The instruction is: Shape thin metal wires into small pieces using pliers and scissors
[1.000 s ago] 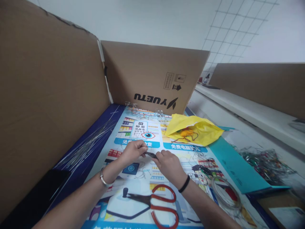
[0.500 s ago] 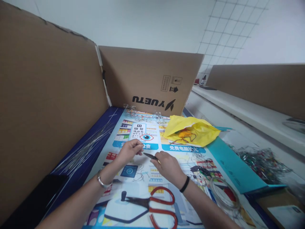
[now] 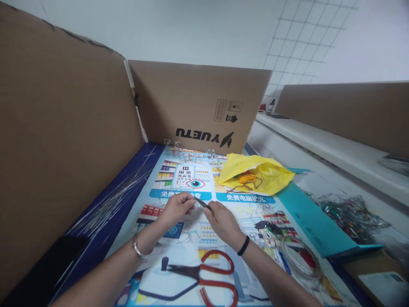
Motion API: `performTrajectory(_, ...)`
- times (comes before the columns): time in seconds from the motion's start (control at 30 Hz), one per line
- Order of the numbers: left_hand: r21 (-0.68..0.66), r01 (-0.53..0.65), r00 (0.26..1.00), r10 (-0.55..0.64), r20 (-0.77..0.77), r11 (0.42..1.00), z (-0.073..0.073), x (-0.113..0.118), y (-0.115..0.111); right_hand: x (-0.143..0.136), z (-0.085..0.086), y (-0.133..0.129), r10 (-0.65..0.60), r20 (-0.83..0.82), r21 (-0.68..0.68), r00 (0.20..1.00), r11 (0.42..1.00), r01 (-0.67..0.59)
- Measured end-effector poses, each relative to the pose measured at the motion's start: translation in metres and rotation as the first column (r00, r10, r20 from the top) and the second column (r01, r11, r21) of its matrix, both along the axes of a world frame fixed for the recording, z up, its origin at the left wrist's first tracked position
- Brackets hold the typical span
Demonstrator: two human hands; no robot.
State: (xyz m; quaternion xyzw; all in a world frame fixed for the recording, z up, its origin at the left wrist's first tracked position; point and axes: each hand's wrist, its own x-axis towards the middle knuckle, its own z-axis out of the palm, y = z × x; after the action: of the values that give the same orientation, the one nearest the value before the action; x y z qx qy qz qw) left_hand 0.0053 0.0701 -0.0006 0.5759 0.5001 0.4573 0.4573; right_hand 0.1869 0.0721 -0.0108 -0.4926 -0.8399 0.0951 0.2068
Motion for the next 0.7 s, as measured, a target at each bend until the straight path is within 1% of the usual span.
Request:
performTrajectory(0.1, -0.013, -0.075, 0.997, 0.074, -0.008, 0.997, -0.004, 0.005, -0.003, -0.003, -0.002, -0.002, -0.016, 0.019, -0.027, 1.000, 0.999, 0.017)
performTrajectory(0.23, -0.115, -0.133, 0.986, 0.143, 0.089, 0.984, -0.005, 0.013, -0.007, -0.005, -0.003, -0.003, -0.027, 0.049, -0.035, 0.998, 0.999, 0.028)
performTrajectory(0.33, -0.148, -0.106, 0.979, 0.129, 0.157, 0.983, -0.003, 0.017, -0.009, -0.006, -0.004, -0.003, -0.022, 0.049, -0.029, 0.999, 0.999, 0.023)
performTrajectory(0.4, -0.164, -0.068, 0.982, 0.095, 0.162, 0.984, -0.001, 0.016, -0.009, -0.005, -0.005, -0.003, -0.024, 0.027, -0.022, 0.999, 0.999, 0.025)
performTrajectory(0.43, -0.173, -0.045, 0.987, 0.070, 0.143, 0.984, 0.001, 0.014, -0.009, -0.005, -0.006, -0.002, -0.029, 0.010, -0.019, 1.000, 0.999, 0.029)
performTrajectory(0.5, -0.163, -0.004, 0.998, 0.013, 0.055, 0.987, 0.007, 0.007, -0.006, -0.004, -0.008, 0.000, -0.042, -0.029, -0.009, 0.999, 0.999, 0.041)
performTrajectory(0.57, -0.109, 0.019, 0.998, -0.026, -0.060, 0.994, 0.013, -0.004, -0.001, -0.003, -0.010, 0.002, -0.057, -0.065, -0.002, 0.996, 0.998, 0.057)
performTrajectory(0.63, -0.048, 0.005, 0.990, -0.011, -0.140, 0.999, 0.018, -0.018, 0.006, -0.002, -0.011, 0.004, -0.069, -0.092, 0.002, 0.993, 0.998, 0.069)
performTrajectory(0.67, -0.024, -0.014, 0.983, 0.009, -0.181, 1.000, 0.020, -0.026, 0.010, -0.002, -0.011, 0.004, -0.070, -0.101, 0.004, 0.992, 0.997, 0.071)
performTrajectory(0.7, -0.004, -0.045, 0.966, 0.042, -0.254, 0.999, 0.021, -0.035, 0.014, -0.001, -0.012, 0.004, -0.068, -0.106, 0.006, 0.992, 0.998, 0.069)
